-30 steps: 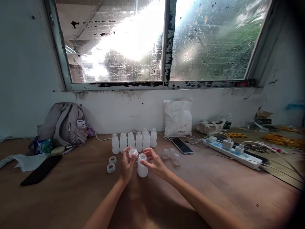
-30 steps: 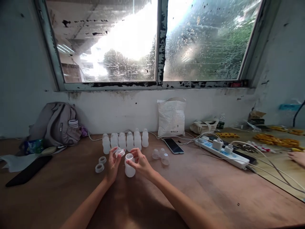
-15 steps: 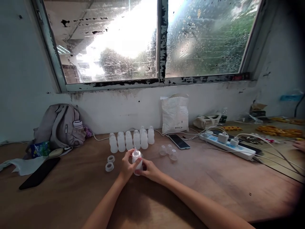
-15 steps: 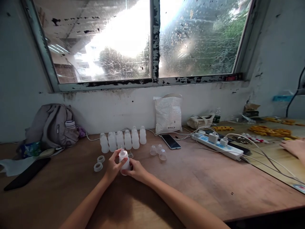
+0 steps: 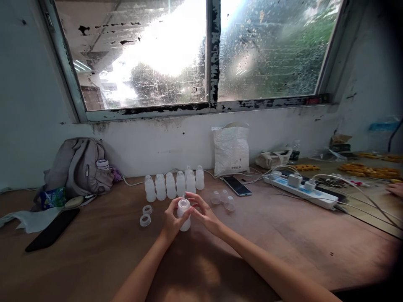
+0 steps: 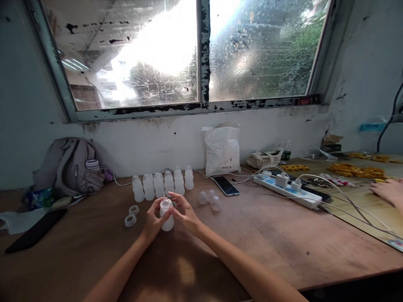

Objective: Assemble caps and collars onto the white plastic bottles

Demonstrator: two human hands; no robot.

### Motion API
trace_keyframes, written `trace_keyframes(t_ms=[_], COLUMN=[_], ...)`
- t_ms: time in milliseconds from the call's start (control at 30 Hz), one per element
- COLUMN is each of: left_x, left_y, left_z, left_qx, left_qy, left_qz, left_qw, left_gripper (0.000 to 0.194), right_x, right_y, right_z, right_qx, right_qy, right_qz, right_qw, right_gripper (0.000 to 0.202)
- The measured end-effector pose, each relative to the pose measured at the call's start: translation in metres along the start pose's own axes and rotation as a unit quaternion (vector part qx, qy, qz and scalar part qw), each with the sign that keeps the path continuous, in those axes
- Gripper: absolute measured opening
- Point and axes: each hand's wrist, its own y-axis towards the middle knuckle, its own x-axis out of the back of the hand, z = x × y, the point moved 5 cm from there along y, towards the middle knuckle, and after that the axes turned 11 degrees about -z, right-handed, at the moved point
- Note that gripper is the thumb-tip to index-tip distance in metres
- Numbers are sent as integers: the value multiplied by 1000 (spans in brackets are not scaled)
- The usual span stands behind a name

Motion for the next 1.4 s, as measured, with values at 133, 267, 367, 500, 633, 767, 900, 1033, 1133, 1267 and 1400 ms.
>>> trace_keyframes(t_ms=[133, 267, 367, 500, 633, 767, 900, 1033, 1133, 1267, 1400], left_x=[-8, -15, -19, -24, -27, -31, -32, -32, -32, -28, -16], left_y=[-6, -9, -9, -10, -18, -32, -40, -40, -34, -24, -12], left_z=[-7, 9, 29, 38, 26, 17, 13, 14, 17, 21, 26], left_qx=[-18, 18, 86, 137, 187, 308, 359, 364, 337, 295, 271], left_qy=[-27, -17, -2, -20, -68, -187, -265, -258, -210, -178, -172], left_qz=[39, 60, 72, 117, 173, 218, 239, 241, 224, 178, 103], left_qw=[999, 998, 994, 983, 965, 907, 863, 862, 890, 922, 941], left_gripper=[38, 52, 53, 28, 17, 16, 21, 23, 20, 17, 19], right_x=[-2, 0, 2, 5, 5, 1, -3, -4, -4, -7, -1], right_y=[-3, -2, 1, 4, 4, 2, -1, -2, -2, -2, 1], right_z=[12, 11, 5, -9, -18, -17, -8, -9, -16, -20, -21], right_qx=[48, 49, 23, -61, -151, -225, -250, -257, -245, -243, -253], right_qy=[-57, -84, -66, 22, 129, 216, 267, 261, 226, 209, 241], right_qz=[-31, -63, -63, -46, -21, 43, 96, 96, 58, 47, 25], right_qw=[997, 993, 996, 997, 980, 949, 926, 926, 941, 946, 937], right_gripper=[26, 25, 26, 31, 38, 42, 40, 41, 38, 39, 41])
